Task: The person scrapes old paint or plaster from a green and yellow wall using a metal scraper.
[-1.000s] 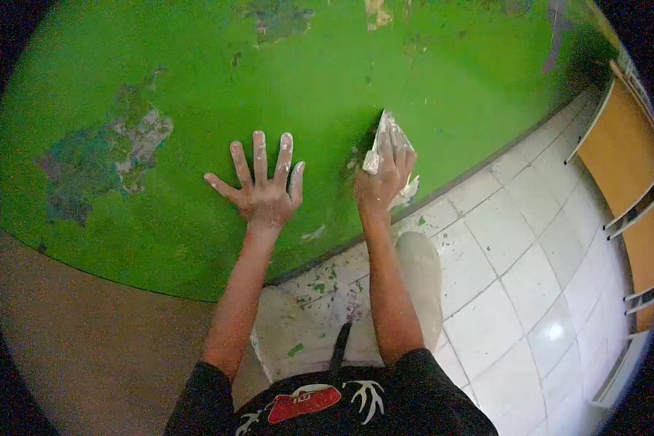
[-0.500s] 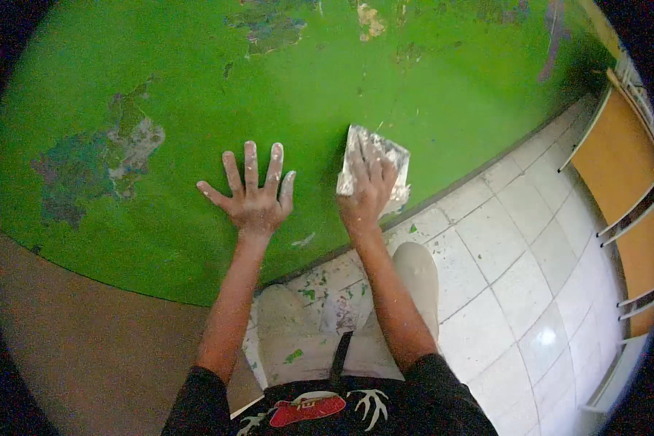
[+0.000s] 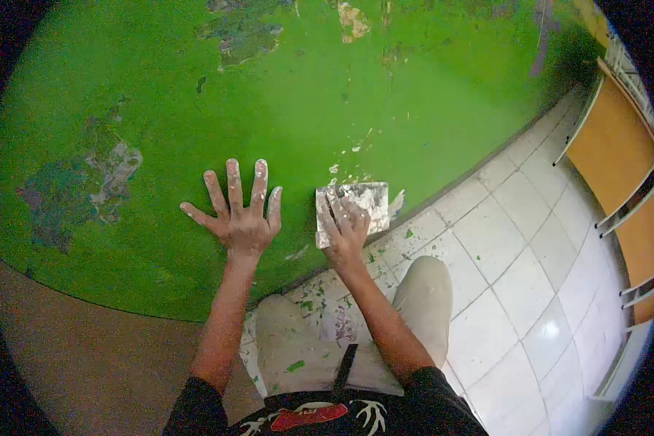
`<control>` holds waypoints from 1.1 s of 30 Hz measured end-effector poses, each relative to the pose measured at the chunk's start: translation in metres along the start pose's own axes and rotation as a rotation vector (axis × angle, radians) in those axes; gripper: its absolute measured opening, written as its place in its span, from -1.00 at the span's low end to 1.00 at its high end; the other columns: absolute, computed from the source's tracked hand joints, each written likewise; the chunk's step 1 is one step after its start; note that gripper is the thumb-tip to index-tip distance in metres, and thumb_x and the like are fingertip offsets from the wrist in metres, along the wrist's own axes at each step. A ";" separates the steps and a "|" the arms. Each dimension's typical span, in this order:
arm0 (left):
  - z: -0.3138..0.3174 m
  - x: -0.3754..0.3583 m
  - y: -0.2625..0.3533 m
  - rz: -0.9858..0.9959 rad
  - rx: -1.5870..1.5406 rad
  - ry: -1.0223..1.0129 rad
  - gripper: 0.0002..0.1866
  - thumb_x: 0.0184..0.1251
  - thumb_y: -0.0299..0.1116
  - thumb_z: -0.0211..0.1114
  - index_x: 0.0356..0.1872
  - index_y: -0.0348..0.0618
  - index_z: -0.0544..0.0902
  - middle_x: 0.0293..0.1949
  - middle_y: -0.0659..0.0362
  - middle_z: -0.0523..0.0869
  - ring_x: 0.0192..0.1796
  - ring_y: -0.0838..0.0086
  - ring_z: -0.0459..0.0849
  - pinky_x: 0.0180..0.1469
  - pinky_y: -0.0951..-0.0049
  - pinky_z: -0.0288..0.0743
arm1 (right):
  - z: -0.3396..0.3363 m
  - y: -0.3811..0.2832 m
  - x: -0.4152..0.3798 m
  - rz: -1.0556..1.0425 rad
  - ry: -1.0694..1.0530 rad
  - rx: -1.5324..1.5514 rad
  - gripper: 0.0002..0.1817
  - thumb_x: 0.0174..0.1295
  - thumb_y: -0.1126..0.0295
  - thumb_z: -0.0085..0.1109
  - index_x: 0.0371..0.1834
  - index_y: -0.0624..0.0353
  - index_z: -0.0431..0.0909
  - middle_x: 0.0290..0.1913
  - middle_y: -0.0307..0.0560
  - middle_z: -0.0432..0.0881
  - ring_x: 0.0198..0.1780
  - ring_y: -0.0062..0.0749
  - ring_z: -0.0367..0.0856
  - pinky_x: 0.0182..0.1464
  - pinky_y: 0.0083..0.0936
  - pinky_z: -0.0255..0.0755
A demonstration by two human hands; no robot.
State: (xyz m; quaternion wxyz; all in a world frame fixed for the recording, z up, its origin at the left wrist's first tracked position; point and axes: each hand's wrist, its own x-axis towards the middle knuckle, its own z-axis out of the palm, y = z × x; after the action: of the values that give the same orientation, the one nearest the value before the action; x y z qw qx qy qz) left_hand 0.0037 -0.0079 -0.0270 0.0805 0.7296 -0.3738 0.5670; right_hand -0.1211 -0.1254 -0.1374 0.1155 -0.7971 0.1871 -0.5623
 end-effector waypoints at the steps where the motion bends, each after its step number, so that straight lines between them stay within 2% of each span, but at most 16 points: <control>1: 0.000 -0.001 0.000 0.000 -0.005 0.000 -0.46 0.47 0.18 0.09 0.46 0.63 0.39 0.63 0.31 0.14 0.64 0.11 0.06 0.44 -0.65 -0.47 | 0.009 0.003 -0.004 -0.059 0.055 -0.048 -0.53 0.01 0.45 0.35 0.10 0.11 0.73 0.20 -0.07 0.66 0.22 -0.09 0.52 0.20 -0.09 0.30; 5: -0.002 0.000 0.001 0.001 -0.025 -0.016 -0.45 0.48 0.16 0.09 0.48 0.61 0.37 0.63 0.32 0.14 0.65 0.12 0.06 0.46 -0.62 -0.49 | 0.012 -0.001 -0.007 -0.009 0.087 -0.021 -0.64 0.18 0.45 0.28 0.08 0.13 0.74 0.15 -0.06 0.69 0.21 -0.05 0.53 0.21 -0.08 0.30; 9: 0.007 -0.020 0.010 0.011 -0.036 -0.041 -0.44 0.49 0.14 0.09 0.50 0.58 0.35 0.63 0.31 0.14 0.66 0.12 0.02 0.49 -0.54 -0.54 | 0.002 0.010 0.069 -0.064 0.156 -0.179 -0.57 0.02 0.47 0.32 0.05 0.24 0.71 0.21 0.08 0.67 0.24 0.10 0.51 0.30 0.01 0.30; 11: 0.010 -0.038 0.023 0.019 -0.104 -0.117 -0.44 0.37 0.08 0.27 0.40 0.42 0.52 0.59 0.16 0.22 0.64 -0.05 0.00 0.48 -0.54 -0.54 | -0.029 -0.002 0.120 0.122 0.219 -0.035 -0.57 0.06 0.47 0.31 0.07 0.24 0.71 0.22 0.07 0.67 0.26 0.09 0.52 0.34 0.02 0.27; 15: 0.014 -0.071 0.056 -0.046 -0.177 -0.222 -0.47 0.41 -0.07 0.26 0.41 0.37 0.52 0.58 0.07 0.23 0.65 -0.08 -0.03 0.47 -0.55 -0.55 | -0.010 0.023 0.057 -0.022 0.165 0.005 -0.54 0.07 0.45 0.31 0.12 0.18 0.71 0.23 0.05 0.67 0.24 0.07 0.53 0.32 -0.02 0.30; 17: -0.005 -0.063 0.065 -0.071 -0.209 -0.272 -0.47 0.44 -0.18 0.22 0.43 0.23 0.50 0.56 0.03 0.26 0.64 -0.04 0.01 0.51 -0.48 -0.49 | 0.013 0.026 -0.002 0.011 0.090 0.016 -0.53 0.05 0.39 0.33 0.12 0.11 0.72 0.24 0.04 0.67 0.22 0.06 0.54 0.28 -0.05 0.33; 19: -0.019 -0.059 0.070 -0.279 -0.565 -0.171 -0.51 0.44 -0.31 0.18 0.38 -0.04 0.53 0.45 -0.06 0.41 0.57 -0.02 0.20 0.58 -0.25 -0.13 | 0.004 0.027 0.008 0.015 0.073 -0.004 -0.53 0.07 0.37 0.32 0.12 0.11 0.72 0.26 0.00 0.65 0.24 0.00 0.52 0.27 -0.08 0.30; 20: -0.028 -0.056 0.074 -0.269 -0.563 -0.173 -0.51 0.44 -0.31 0.18 0.38 -0.04 0.53 0.45 -0.06 0.41 0.57 -0.02 0.20 0.58 -0.25 -0.13 | -0.004 0.026 0.015 0.012 0.038 -0.028 -0.53 0.08 0.34 0.31 0.12 0.11 0.71 0.28 -0.05 0.63 0.27 -0.07 0.49 0.25 -0.11 0.27; 22: -0.040 -0.049 0.088 -0.524 -0.970 -0.175 -0.60 0.52 -0.33 0.13 0.27 -0.30 0.57 0.32 -0.07 0.55 0.38 0.08 0.49 0.47 0.05 0.28 | -0.026 0.016 0.068 0.035 0.094 -0.014 -0.53 0.07 0.35 0.31 0.14 0.09 0.71 0.29 -0.05 0.63 0.28 -0.07 0.49 0.26 -0.12 0.26; 23: -0.037 -0.046 0.099 -0.529 -0.967 -0.177 -0.60 0.52 -0.33 0.13 0.27 -0.30 0.57 0.32 -0.07 0.55 0.38 0.08 0.49 0.47 0.05 0.28 | -0.029 0.015 0.086 0.052 0.142 0.002 -0.52 0.07 0.36 0.31 0.15 0.06 0.71 0.30 -0.06 0.63 0.28 -0.07 0.49 0.26 -0.12 0.26; 25: -0.028 -0.032 0.123 -1.088 -1.438 -0.334 -0.52 0.55 -0.16 0.15 0.27 -0.33 0.57 0.21 -0.06 0.66 0.23 0.23 0.62 0.28 0.30 0.48 | -0.028 0.016 0.078 0.072 0.107 -0.004 -0.56 0.15 0.28 0.30 0.14 0.05 0.71 0.30 -0.05 0.62 0.27 -0.06 0.50 0.24 -0.11 0.28; 26: -0.019 -0.026 0.132 -1.103 -1.448 -0.324 -0.53 0.57 -0.06 0.16 0.07 -0.36 0.65 -0.02 0.04 0.73 0.00 0.42 0.65 0.09 0.43 0.51 | -0.024 0.016 0.066 0.054 0.090 0.031 -0.58 0.18 0.26 0.28 0.13 0.05 0.71 0.29 -0.04 0.62 0.26 -0.06 0.50 0.23 -0.10 0.28; 27: -0.010 -0.031 0.139 -1.103 -1.452 -0.312 -0.53 0.57 -0.06 0.16 0.07 -0.36 0.65 -0.02 0.04 0.73 0.00 0.42 0.65 0.09 0.43 0.51 | -0.019 0.017 0.053 0.032 0.078 0.067 -0.60 0.22 0.24 0.27 0.12 0.06 0.71 0.28 -0.04 0.63 0.26 -0.07 0.50 0.22 -0.10 0.29; 29: 0.000 -0.050 0.149 -1.284 -1.554 -0.510 -0.57 0.58 -0.05 0.16 -0.17 -0.32 0.65 -0.29 0.23 0.65 -0.20 0.53 0.55 -0.12 0.48 0.46 | -0.015 0.019 0.021 0.077 0.018 0.064 -0.61 0.25 0.27 0.21 0.14 0.04 0.71 0.28 -0.08 0.62 0.25 -0.09 0.50 0.23 -0.10 0.28; 30: -0.004 -0.052 0.157 -1.317 -1.659 -0.358 -0.59 0.56 -0.07 0.19 -0.33 -0.25 0.59 -0.40 0.33 0.53 -0.29 0.62 0.43 -0.24 0.49 0.37 | -0.016 0.023 0.016 0.030 0.011 0.018 -0.61 0.26 0.30 0.19 0.13 0.09 0.72 0.25 -0.07 0.65 0.22 -0.06 0.53 0.23 -0.13 0.31; 33: -0.005 -0.048 0.169 -1.078 -1.581 -0.306 -0.62 0.54 -0.10 0.22 -0.33 -0.25 0.62 -0.42 0.33 0.54 -0.29 0.64 0.44 -0.26 0.49 0.38 | -0.009 0.034 0.038 -0.010 0.069 0.020 -0.59 0.21 0.35 0.18 0.12 0.12 0.73 0.20 -0.07 0.67 0.18 -0.03 0.55 0.23 -0.16 0.34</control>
State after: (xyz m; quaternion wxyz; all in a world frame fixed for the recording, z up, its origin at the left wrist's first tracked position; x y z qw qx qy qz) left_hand -0.1115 -0.1032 -0.1194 0.7475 0.6040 -0.2691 -0.0623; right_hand -0.1245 -0.1722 -0.1154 0.1143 -0.7770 0.1816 -0.5918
